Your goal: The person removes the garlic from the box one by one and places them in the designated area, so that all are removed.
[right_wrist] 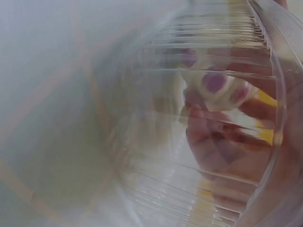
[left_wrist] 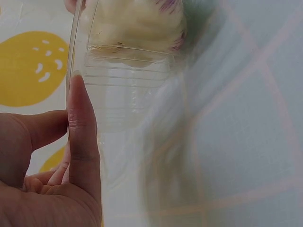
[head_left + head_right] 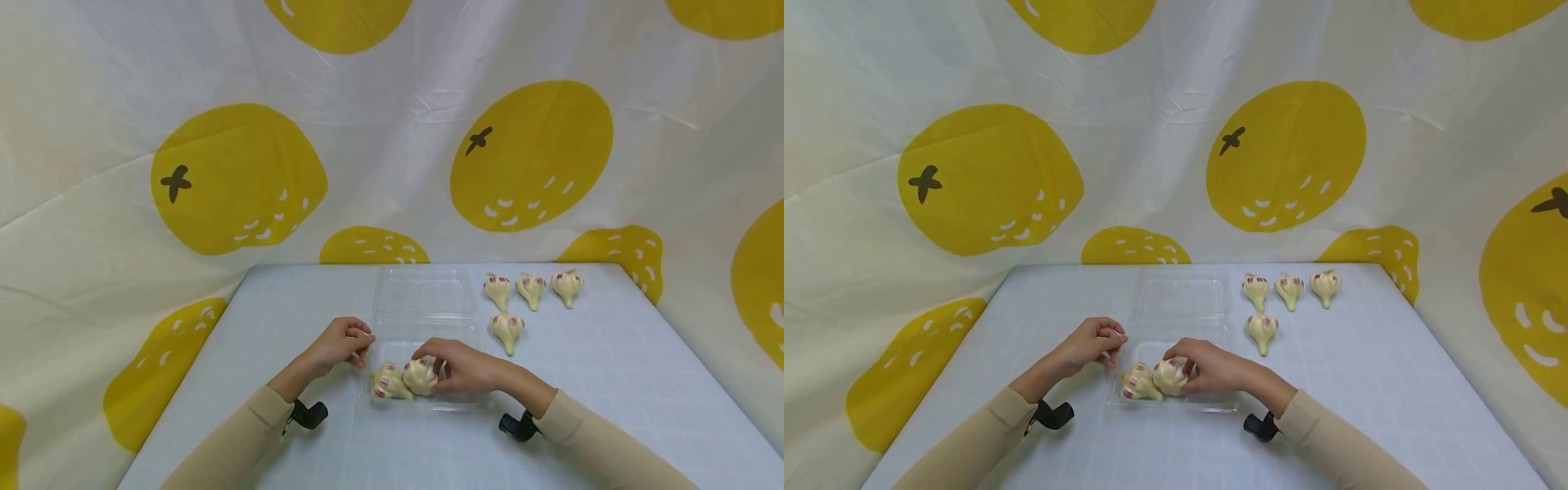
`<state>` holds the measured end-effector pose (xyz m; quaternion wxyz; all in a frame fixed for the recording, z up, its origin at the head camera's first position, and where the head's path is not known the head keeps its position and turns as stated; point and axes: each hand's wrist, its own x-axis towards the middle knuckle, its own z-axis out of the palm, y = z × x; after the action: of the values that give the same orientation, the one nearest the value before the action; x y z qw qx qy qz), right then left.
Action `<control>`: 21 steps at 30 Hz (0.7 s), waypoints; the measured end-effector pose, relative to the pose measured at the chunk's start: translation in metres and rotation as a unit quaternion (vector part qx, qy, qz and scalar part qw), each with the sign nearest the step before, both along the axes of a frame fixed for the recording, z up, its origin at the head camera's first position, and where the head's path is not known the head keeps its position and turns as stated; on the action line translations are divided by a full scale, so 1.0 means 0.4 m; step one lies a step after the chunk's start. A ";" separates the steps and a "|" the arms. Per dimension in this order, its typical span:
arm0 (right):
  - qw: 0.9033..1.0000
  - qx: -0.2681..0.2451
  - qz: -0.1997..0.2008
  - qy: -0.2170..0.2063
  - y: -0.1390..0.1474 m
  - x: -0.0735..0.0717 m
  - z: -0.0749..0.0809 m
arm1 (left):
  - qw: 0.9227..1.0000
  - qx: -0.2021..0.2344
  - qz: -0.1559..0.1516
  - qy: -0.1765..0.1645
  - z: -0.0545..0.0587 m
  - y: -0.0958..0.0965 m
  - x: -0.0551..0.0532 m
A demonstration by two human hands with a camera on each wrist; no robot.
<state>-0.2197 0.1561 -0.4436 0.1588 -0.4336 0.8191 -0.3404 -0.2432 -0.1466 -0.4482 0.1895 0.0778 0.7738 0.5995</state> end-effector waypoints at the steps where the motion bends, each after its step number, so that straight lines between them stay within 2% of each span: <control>1: 1.000 0.001 0.000 0.001 -0.001 -0.001 0.001 | 1.000 0.000 -0.001 0.003 0.002 0.000 0.000; 8: 1.000 0.013 0.023 -0.006 -0.004 -0.005 0.005 | 1.000 0.000 0.000 -0.005 0.004 0.003 -0.001; 12: 0.999 0.019 0.031 0.007 -0.005 -0.010 0.009 | 1.000 0.001 -0.001 0.002 0.003 0.004 -0.004; 16: 0.999 0.035 0.023 0.016 -0.007 -0.013 0.010 | 1.000 0.003 -0.002 0.001 0.002 0.002 -0.003; 21: 0.998 0.057 0.000 0.002 -0.013 -0.011 0.008 | 1.000 0.004 -0.006 0.000 -0.001 -0.002 0.000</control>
<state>-0.2241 0.1508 -0.4403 0.1816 -0.4245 0.8375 -0.2923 -0.2433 -0.1475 -0.4487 0.1928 0.0837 0.7709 0.6012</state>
